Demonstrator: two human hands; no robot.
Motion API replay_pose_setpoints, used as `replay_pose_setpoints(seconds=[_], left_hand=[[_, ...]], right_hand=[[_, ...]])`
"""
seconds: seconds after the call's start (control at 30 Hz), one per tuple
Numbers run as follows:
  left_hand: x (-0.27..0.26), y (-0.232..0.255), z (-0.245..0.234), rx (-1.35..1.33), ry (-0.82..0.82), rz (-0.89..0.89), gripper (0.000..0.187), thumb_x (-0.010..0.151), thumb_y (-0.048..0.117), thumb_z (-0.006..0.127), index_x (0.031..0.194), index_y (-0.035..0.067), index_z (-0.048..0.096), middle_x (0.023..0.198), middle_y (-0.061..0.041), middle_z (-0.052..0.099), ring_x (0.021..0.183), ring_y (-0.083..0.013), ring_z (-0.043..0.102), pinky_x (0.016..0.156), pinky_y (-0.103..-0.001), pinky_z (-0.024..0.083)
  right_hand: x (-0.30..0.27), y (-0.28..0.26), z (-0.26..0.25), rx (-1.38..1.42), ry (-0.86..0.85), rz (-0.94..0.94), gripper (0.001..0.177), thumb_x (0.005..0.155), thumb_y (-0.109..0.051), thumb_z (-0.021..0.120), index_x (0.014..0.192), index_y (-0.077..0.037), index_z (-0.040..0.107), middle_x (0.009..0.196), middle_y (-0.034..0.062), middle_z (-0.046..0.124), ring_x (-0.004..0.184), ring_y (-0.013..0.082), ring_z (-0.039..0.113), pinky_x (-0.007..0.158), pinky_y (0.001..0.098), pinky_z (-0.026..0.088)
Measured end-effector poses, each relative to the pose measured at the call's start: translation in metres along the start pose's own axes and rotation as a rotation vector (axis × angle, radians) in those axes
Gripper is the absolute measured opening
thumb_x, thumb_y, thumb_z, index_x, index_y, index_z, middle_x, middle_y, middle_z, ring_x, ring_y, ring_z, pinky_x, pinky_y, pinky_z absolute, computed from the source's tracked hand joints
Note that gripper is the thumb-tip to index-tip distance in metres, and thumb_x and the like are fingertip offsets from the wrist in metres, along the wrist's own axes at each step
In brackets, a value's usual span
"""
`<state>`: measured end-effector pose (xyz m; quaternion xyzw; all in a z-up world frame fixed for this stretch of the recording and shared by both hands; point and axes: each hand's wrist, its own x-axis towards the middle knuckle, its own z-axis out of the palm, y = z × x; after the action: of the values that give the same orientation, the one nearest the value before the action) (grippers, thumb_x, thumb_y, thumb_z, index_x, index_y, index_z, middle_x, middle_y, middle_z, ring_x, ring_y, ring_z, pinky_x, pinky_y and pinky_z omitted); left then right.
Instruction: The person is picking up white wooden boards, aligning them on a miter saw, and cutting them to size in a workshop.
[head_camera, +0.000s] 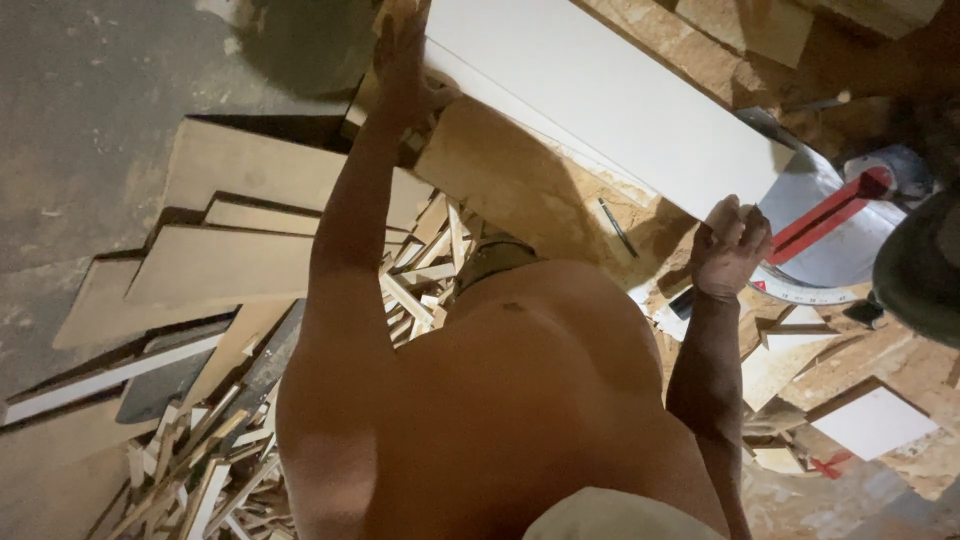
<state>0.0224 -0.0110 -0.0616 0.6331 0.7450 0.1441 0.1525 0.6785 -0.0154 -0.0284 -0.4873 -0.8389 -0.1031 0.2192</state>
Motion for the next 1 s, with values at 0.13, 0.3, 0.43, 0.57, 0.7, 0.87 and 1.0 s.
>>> replay_pose_setpoints(seconds=[0.13,0.3,0.43,0.57,0.7,0.87,1.0], left_hand=[[-0.016,0.022,-0.043,-0.264,0.303,0.209,0.076,0.074,0.020,0.109,0.131,0.006,0.061,0.127,-0.019,0.057,0.112,-0.0391,0.058,0.092,-0.053,0.050],[0.010,-0.048,-0.037,-0.468,0.344,0.241,0.094,0.105,0.028,0.105,0.169,0.006,0.039,0.172,-0.024,0.048,0.160,-0.0434,0.047,0.136,-0.058,0.035],[0.057,-0.058,-0.025,-0.816,0.155,0.227,0.123,0.108,-0.006,0.109,0.183,0.009,0.012,0.194,-0.019,0.015,0.183,-0.0317,0.014,0.152,-0.048,0.012],[0.066,-0.026,-0.022,-0.844,0.113,0.414,0.100,0.110,-0.009,0.096,0.174,0.012,0.022,0.162,-0.025,0.048,0.142,-0.0405,0.054,0.121,-0.057,0.050],[0.061,-0.065,0.003,-0.354,0.066,0.305,0.149,0.098,0.017,0.120,0.184,0.010,-0.001,0.192,-0.025,0.008,0.181,-0.0439,0.018,0.150,-0.059,0.015],[0.020,-0.044,-0.048,0.044,0.103,0.385,0.186,0.085,0.113,0.095,0.187,0.005,-0.017,0.191,-0.023,-0.026,0.181,-0.0441,-0.022,0.153,-0.065,-0.007],[-0.007,0.005,-0.102,-0.112,-0.264,-0.253,0.107,0.090,0.023,0.104,0.164,0.003,0.028,0.162,-0.025,0.044,0.145,-0.0490,0.047,0.117,-0.063,0.044]], right_hand=[[-0.018,0.025,-0.011,0.228,0.033,0.037,0.074,0.092,-0.014,0.091,0.162,-0.009,0.068,0.146,0.0327,0.062,0.127,0.0537,0.067,0.105,0.0657,0.061],[0.047,0.015,-0.093,0.542,0.072,0.204,0.039,0.118,-0.019,0.072,0.146,0.007,0.061,0.112,0.0188,0.062,0.088,0.0305,0.054,0.073,0.0470,0.045],[0.077,0.035,-0.040,0.458,0.145,0.468,0.038,0.112,-0.027,0.083,0.135,0.002,0.073,0.100,0.0146,0.066,0.082,0.0274,0.054,0.072,0.0459,0.048],[0.082,0.033,-0.007,0.512,0.066,0.657,0.025,0.108,-0.021,0.083,0.102,-0.010,0.062,0.086,0.0079,0.073,0.076,0.0238,0.068,0.071,0.0413,0.056],[0.064,0.025,0.014,0.422,-0.016,0.572,0.009,0.103,-0.005,0.074,0.102,-0.009,0.066,0.085,0.0066,0.067,0.076,0.0232,0.058,0.063,0.0411,0.045],[0.026,0.007,0.025,0.443,-0.003,0.517,0.076,0.103,-0.006,0.081,0.170,0.000,0.047,0.106,0.0117,0.073,0.101,0.0320,0.067,0.081,0.0490,0.060],[0.002,-0.006,-0.001,0.227,-0.143,0.237,0.109,0.104,-0.067,0.090,0.170,0.004,0.039,0.155,0.0348,0.063,0.138,0.0509,0.065,0.106,0.0660,0.057]])
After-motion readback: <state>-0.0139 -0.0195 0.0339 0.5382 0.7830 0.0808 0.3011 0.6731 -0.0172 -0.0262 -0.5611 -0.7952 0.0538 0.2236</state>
